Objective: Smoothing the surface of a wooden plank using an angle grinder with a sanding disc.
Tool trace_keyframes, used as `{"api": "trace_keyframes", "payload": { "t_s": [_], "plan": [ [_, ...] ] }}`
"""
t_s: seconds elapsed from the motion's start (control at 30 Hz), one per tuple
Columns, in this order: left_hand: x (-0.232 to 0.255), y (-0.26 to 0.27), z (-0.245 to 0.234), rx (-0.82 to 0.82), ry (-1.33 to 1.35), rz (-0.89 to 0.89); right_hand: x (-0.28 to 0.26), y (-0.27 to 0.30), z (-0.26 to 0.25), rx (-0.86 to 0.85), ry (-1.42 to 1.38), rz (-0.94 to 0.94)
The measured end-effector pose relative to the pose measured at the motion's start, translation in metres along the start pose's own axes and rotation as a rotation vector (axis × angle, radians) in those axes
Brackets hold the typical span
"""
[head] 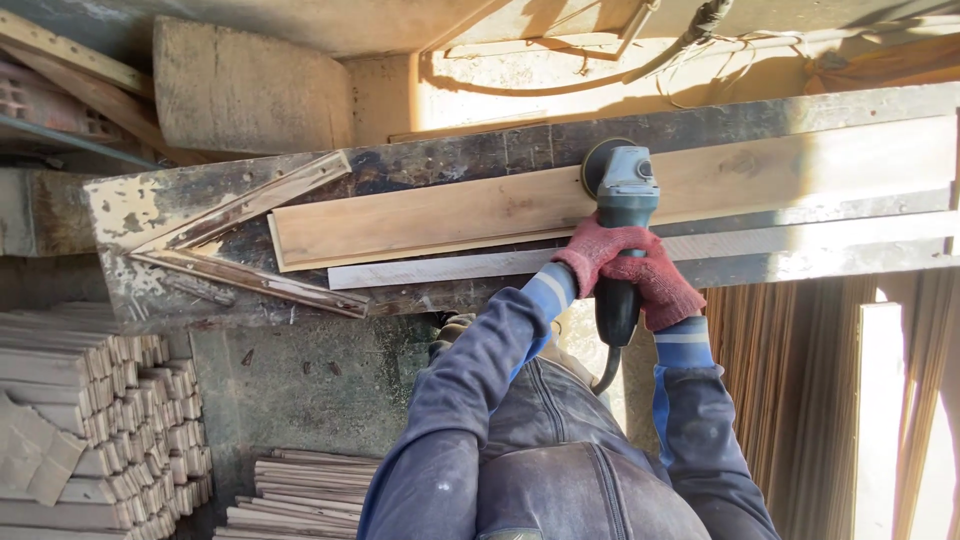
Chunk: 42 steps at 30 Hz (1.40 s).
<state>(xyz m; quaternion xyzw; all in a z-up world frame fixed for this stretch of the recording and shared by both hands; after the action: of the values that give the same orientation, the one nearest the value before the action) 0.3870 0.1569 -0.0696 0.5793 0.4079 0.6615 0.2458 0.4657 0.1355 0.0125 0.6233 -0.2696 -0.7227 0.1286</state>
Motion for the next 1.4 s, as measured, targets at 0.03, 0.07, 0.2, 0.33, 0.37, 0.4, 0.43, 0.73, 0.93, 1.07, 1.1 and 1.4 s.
{"api": "trace_keyframes", "payload": {
  "t_s": [0.03, 0.07, 0.2, 0.33, 0.37, 0.4, 0.43, 0.73, 0.93, 1.07, 1.1, 1.4],
  "plan": [
    [0.002, -0.006, -0.013, 0.014, 0.009, 0.004, -0.001, 0.002, 0.012, -0.017, 0.002, 0.0],
    [0.003, -0.011, -0.026, 0.037, 0.116, -0.016, -0.001, 0.004, 0.027, -0.06, 0.03, 0.012],
    [-0.005, -0.039, -0.085, 0.133, 0.288, -0.019, 0.008, 0.003, 0.079, -0.225, 0.13, 0.024],
    [0.008, -0.018, -0.148, 0.201, 0.335, -0.034, 0.016, 0.008, 0.129, -0.314, 0.147, 0.045],
    [0.012, -0.009, -0.16, 0.223, 0.376, -0.033, 0.018, 0.012, 0.138, -0.333, 0.168, 0.1],
    [0.016, 0.0, -0.172, 0.246, 0.417, -0.033, 0.02, 0.016, 0.147, -0.352, 0.189, 0.155],
    [0.015, 0.001, -0.174, 0.243, 0.414, -0.035, 0.019, 0.015, 0.15, -0.347, 0.187, 0.156],
    [0.012, -0.021, -0.105, 0.167, 0.292, -0.065, -0.007, 0.002, 0.09, -0.197, 0.198, 0.16],
    [-0.005, -0.031, 0.027, -0.11, 0.321, -0.09, -0.013, -0.015, -0.014, -0.03, 0.089, 0.044],
    [0.013, 0.005, 0.072, -0.149, 0.137, -0.035, -0.019, -0.014, -0.058, 0.147, 0.019, 0.056],
    [0.013, 0.004, 0.078, -0.121, -0.007, 0.007, -0.006, -0.018, -0.073, 0.246, -0.052, 0.151],
    [0.03, 0.029, 0.034, -0.097, -0.083, 0.006, 0.002, -0.022, -0.036, 0.135, 0.002, 0.205]
  ]
}}
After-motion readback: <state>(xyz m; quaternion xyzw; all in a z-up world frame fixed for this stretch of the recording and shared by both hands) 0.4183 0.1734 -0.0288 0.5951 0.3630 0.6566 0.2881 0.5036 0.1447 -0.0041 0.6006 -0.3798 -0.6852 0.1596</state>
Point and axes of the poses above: each hand's wrist, its own y-axis away from the middle knuckle, its own z-axis out of the palm, x = y × z, the point moved 7 cm from there along -y, towards the middle knuckle, and after that the axes turned 13 degrees about x, right-handed, at the moved point
